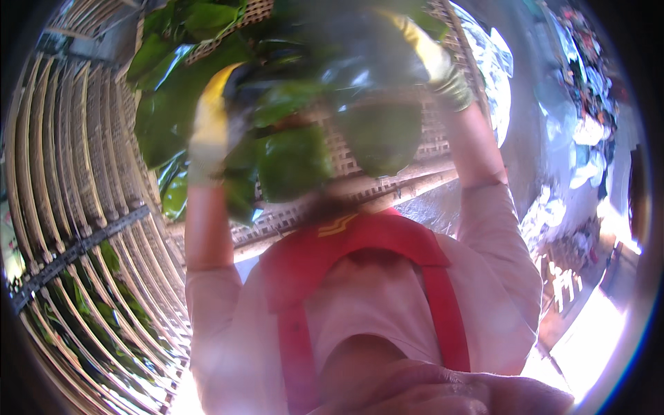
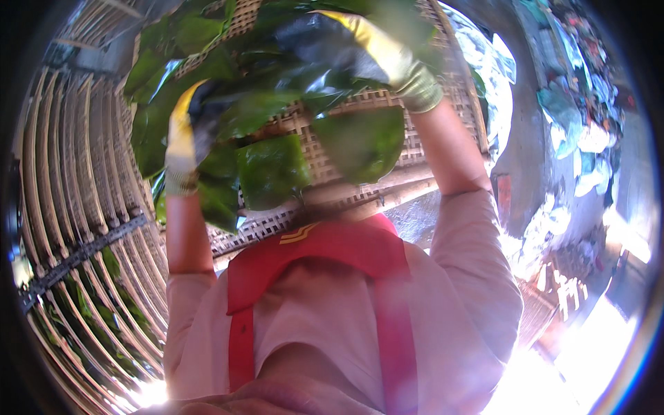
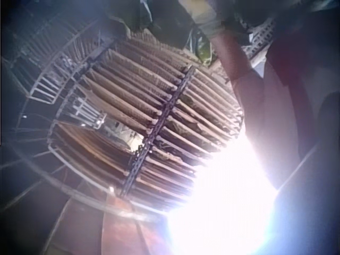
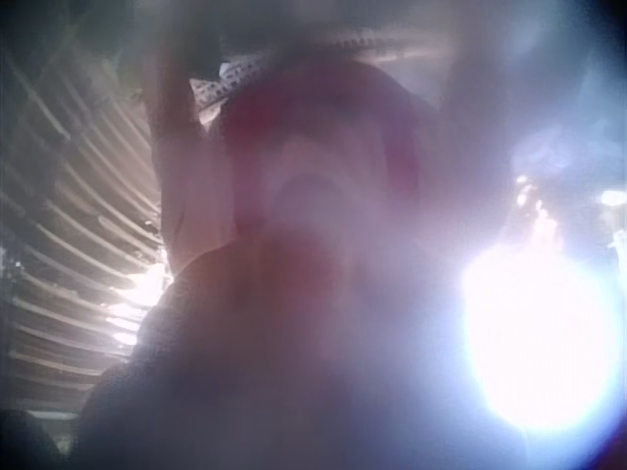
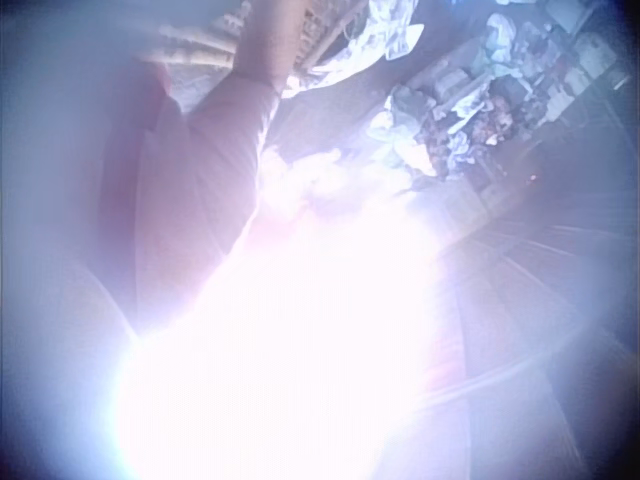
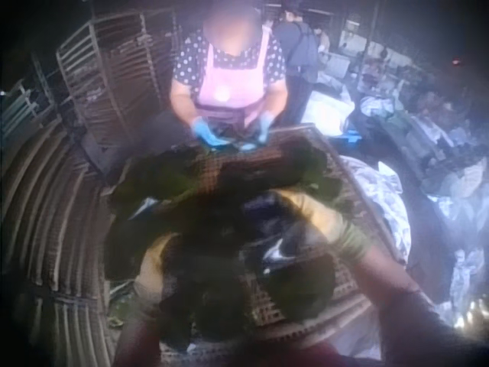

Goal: The person arranges green leaves on a wicker rack by hand, then takes leaves from a large white bag and places them on the rack.

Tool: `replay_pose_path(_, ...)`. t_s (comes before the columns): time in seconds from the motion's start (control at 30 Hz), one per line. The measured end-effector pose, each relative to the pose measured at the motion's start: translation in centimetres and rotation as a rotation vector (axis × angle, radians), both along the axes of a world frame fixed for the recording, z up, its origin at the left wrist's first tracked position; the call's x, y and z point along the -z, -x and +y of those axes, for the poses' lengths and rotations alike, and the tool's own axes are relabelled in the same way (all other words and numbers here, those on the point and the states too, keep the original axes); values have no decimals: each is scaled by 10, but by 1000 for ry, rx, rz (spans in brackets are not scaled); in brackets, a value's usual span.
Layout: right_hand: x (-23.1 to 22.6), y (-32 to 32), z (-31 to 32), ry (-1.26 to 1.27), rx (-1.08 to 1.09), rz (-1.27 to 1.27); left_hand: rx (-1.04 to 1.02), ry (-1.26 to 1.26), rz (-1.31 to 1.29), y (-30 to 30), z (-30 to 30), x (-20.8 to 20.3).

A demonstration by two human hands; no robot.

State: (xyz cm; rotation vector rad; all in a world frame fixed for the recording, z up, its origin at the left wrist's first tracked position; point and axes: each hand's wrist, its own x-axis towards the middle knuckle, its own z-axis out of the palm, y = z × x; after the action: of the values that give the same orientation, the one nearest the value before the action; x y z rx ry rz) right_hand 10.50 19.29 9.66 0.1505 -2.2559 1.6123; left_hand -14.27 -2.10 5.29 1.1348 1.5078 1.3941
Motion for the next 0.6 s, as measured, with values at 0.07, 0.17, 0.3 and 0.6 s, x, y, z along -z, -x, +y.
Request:
replay_pose_path(0.07,45,-6,-14,-494,341,-214,27,-86,-412,11,-28,-2)
replay_pose_path(0.17,108,6,-32,-1160,454,-953,-17,-196,-604,13,-62,-1)
replay_pose_path(0.3,144,9,44,-1194,599,-938,-150,42,56,32,-85,21)
replay_pose_path(0.6,127,7,160,-1223,818,-726,12,11,601,35,-96,56)
